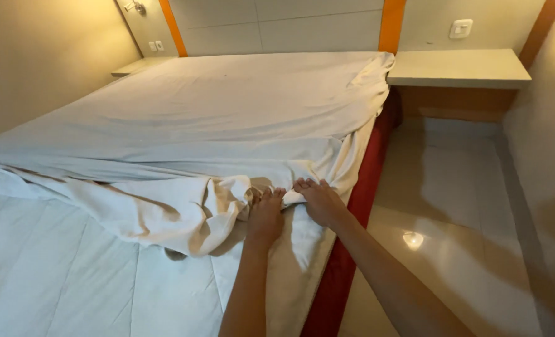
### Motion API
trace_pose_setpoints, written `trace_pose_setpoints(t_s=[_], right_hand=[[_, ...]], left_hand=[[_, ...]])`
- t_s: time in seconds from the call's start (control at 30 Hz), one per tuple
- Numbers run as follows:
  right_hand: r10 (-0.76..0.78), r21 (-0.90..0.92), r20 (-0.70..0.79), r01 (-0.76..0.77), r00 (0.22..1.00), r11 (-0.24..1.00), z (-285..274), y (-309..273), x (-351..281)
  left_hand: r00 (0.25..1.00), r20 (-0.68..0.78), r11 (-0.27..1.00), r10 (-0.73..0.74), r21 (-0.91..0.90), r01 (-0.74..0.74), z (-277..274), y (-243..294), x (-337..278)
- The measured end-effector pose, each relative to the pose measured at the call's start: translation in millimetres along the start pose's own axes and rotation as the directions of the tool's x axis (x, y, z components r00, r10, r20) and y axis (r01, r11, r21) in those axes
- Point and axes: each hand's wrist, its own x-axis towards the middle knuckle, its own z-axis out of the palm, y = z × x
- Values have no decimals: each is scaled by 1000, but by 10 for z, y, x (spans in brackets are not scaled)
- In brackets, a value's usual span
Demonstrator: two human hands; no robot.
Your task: The person spreads a white fitted sheet over a mattress, smoothing it out and tucking the edges under the mattress corners. They work around the bed, pulling the sheet taut and ensuring it is properly fitted.
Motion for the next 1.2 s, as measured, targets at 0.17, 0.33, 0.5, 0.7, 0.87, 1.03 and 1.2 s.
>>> trace_pose_setpoints(t_s=[0.17, 0.33, 0.5, 0.7, 0.87, 1.03, 1.2], right_hand=[[-27, 97, 18, 25, 999, 995, -432, -369, -343], [-51, 157, 69, 39, 996, 987, -628, -578, -592], [-301, 67, 87, 295, 950, 953, -353, -425, -572], [-116, 474, 464, -135, 878, 870, -1306, -530, -644], [13, 521, 95, -61, 995, 851, -461, 351, -204], [58, 200, 105, -78, 993, 977, -315, 384, 77], [187, 43, 74, -191, 980, 981, 180, 701, 370]], left_hand=[[999, -1, 998, -41, -40, 41, -352, 274, -350], [997, 42, 997, -66, -32, 67, -488, 375, -806], [983, 128, 990, -132, -39, 138, -631, 394, -900], [881, 462, 992, -101, -14, 122, -1155, 668, -487], [971, 165, 985, -171, -9, 175, -438, 225, 5], [983, 130, 973, -128, 206, 99, -248, 369, 290], [912, 271, 950, -308, 138, 280, -91, 375, 446]])
